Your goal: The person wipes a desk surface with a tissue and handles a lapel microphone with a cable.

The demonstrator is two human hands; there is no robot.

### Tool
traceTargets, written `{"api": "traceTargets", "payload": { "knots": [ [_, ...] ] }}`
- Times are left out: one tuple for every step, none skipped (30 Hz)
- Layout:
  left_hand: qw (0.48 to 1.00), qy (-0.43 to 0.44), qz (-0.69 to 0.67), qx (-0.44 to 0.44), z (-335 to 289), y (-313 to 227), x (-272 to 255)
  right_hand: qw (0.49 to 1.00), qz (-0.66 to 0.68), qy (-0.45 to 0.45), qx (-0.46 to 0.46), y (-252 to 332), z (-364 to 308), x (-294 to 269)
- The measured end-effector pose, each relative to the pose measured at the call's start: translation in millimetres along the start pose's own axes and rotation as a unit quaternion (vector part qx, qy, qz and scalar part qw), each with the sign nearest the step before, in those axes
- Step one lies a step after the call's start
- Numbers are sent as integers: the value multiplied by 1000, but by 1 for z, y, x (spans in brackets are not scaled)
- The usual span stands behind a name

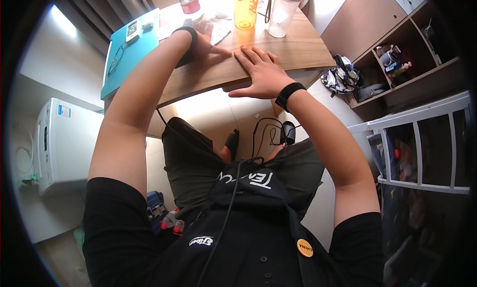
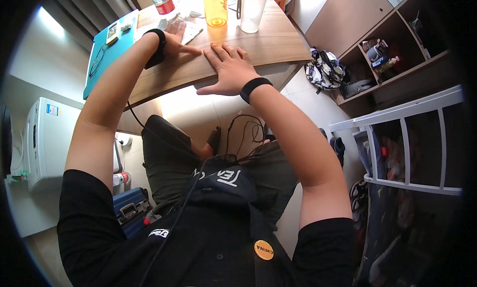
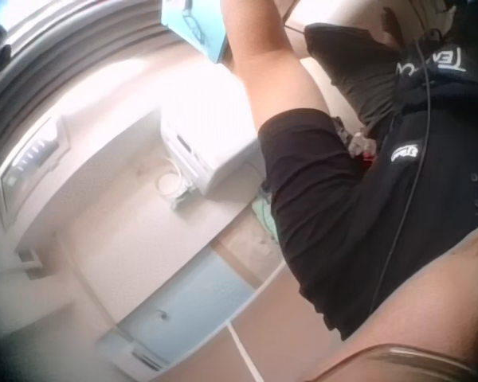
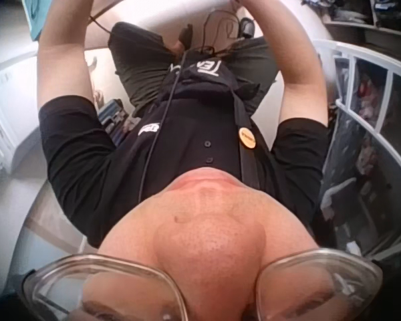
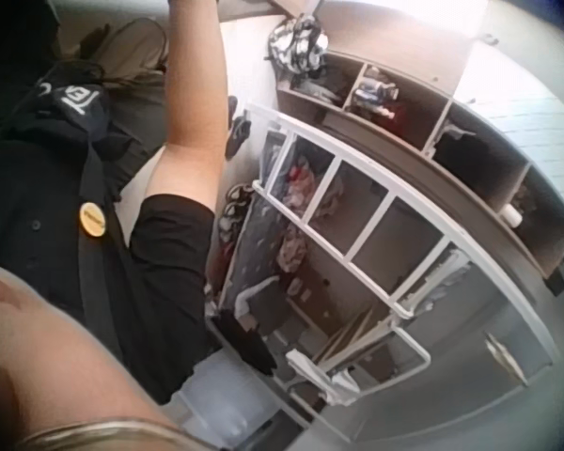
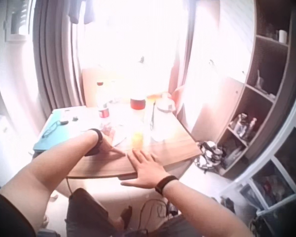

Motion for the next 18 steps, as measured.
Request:
{"api": "traceTargets", "payload": {
  "knots": [
    [1000,-9,-13,-5,6,3,0,1000,6,-9,-1,2,-1,-1],
    [999,-19,-26,-9,10,2,-1,1000,5,-6,2,1,-1,-1],
    [1000,-14,4,-8,13,1,-1,1000,4,-4,1,1,0,-1],
    [999,-9,32,-8,15,1,-2,1000,3,-2,-1,0,1,-1],
    [999,-9,30,-6,15,-1,-3,1000,3,-3,2,-1,1,0],
    [1000,-28,8,-1,14,-3,-5,1000,2,0,2,-3,0,1],
    [999,-48,-14,3,13,-6,-7,1000,5,-7,2,-5,-1,1],
    [999,-49,-16,2,14,-4,-3,1000,8,-15,0,-5,-1,0],
    [998,-58,-29,5,18,1,4,1000,9,-14,-2,-3,1,1],
    [997,-68,-42,7,20,6,12,1000,10,-14,-5,1,2,2],
    [997,-69,-42,8,20,6,15,1000,7,-13,-2,2,1,3],
    [996,-75,-39,0,20,6,19,1000,4,-11,2,3,1,3],
    [996,-82,-37,-8,19,7,21,1000,4,-11,1,4,0,3],
    [996,-81,-36,-10,16,5,22,1000,-1,-14,5,3,0,3],
    [996,-78,-52,-6,13,2,22,1000,-5,-17,8,3,0,3],
    [995,-73,-69,-2,10,-1,23,1000,-4,-17,6,3,0,3],
    [995,-77,-64,-5,7,-5,23,1000,-7,-13,10,1,-1,3],
    [995,-76,-63,-6,2,-7,26,1000,-11,-8,14,0,-1,3]
  ]
}}
Point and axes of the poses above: each hand's wrist, its own z-axis towards the middle knuckle, its own x-axis out of the palm, y = z × x, the point moved 2 cm from there along z, towards the middle knuckle, and after that the axes turned 11 degrees about x, right-handed, at the moved point
